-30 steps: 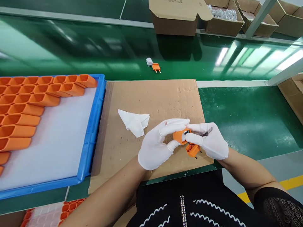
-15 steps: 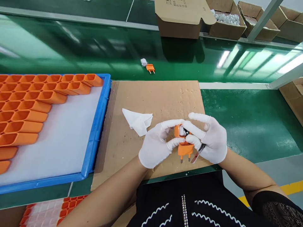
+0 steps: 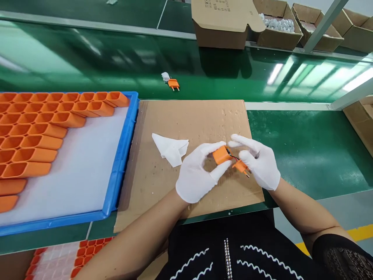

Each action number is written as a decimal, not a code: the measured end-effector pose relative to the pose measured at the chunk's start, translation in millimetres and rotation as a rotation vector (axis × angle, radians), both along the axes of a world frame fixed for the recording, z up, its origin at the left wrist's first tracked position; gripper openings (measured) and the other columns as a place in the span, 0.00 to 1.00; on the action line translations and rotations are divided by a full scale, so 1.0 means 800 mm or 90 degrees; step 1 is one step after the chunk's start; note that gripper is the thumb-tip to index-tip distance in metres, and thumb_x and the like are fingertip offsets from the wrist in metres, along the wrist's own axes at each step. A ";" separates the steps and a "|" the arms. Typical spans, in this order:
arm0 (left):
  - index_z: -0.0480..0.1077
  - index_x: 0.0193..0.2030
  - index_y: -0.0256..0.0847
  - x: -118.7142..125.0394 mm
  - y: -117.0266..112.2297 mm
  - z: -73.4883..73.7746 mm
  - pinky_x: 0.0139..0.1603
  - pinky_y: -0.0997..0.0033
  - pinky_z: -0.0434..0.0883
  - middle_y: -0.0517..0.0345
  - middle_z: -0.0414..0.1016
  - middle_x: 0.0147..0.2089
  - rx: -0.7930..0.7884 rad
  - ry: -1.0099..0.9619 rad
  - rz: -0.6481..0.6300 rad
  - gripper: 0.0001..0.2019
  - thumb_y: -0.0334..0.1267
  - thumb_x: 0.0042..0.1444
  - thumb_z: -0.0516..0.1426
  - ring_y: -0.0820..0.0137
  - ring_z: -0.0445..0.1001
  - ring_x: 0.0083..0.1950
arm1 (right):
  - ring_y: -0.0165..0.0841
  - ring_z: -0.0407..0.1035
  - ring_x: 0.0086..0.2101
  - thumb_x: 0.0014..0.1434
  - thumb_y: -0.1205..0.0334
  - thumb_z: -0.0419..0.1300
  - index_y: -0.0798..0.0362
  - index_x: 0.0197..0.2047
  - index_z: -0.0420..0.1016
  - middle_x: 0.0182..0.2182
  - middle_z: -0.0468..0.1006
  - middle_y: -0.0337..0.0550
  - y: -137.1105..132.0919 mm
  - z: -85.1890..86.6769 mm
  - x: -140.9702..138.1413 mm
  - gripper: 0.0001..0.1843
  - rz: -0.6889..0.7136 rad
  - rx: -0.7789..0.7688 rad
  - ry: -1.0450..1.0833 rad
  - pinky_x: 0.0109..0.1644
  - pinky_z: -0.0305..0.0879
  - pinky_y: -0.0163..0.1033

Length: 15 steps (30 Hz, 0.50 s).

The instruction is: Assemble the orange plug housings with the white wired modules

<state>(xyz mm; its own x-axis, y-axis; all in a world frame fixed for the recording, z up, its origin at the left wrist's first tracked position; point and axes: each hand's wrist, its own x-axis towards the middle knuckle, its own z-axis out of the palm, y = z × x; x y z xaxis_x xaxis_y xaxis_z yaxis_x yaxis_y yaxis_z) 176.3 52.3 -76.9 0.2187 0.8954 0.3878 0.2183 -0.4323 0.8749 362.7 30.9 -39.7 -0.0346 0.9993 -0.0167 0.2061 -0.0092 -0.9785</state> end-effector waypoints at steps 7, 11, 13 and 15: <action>0.77 0.53 0.48 -0.007 0.004 0.006 0.34 0.64 0.70 0.65 0.68 0.26 0.244 0.142 0.127 0.20 0.39 0.52 0.69 0.72 0.63 0.24 | 0.23 0.44 0.15 0.54 0.39 0.67 0.51 0.27 0.74 0.11 0.58 0.27 0.007 -0.005 -0.010 0.23 0.141 -0.381 0.241 0.21 0.42 0.34; 0.75 0.56 0.49 -0.010 0.003 0.002 0.32 0.67 0.67 0.65 0.71 0.26 0.292 0.171 0.122 0.22 0.39 0.53 0.68 0.71 0.65 0.24 | 0.23 0.41 0.15 0.52 0.35 0.67 0.49 0.28 0.71 0.11 0.54 0.25 0.007 -0.010 -0.010 0.25 0.214 -0.393 0.308 0.22 0.46 0.34; 0.75 0.56 0.49 -0.011 0.002 0.003 0.30 0.68 0.65 0.66 0.71 0.25 0.299 0.180 0.117 0.22 0.39 0.53 0.68 0.71 0.65 0.24 | 0.24 0.42 0.16 0.50 0.34 0.67 0.49 0.29 0.71 0.14 0.57 0.26 0.008 -0.009 -0.009 0.25 0.205 -0.395 0.291 0.22 0.47 0.34; 0.74 0.56 0.49 -0.010 0.001 0.006 0.29 0.69 0.65 0.66 0.70 0.25 0.302 0.179 0.118 0.22 0.38 0.54 0.68 0.71 0.66 0.24 | 0.23 0.43 0.17 0.50 0.34 0.68 0.49 0.29 0.71 0.15 0.59 0.27 0.008 -0.007 -0.008 0.25 0.194 -0.394 0.278 0.22 0.49 0.34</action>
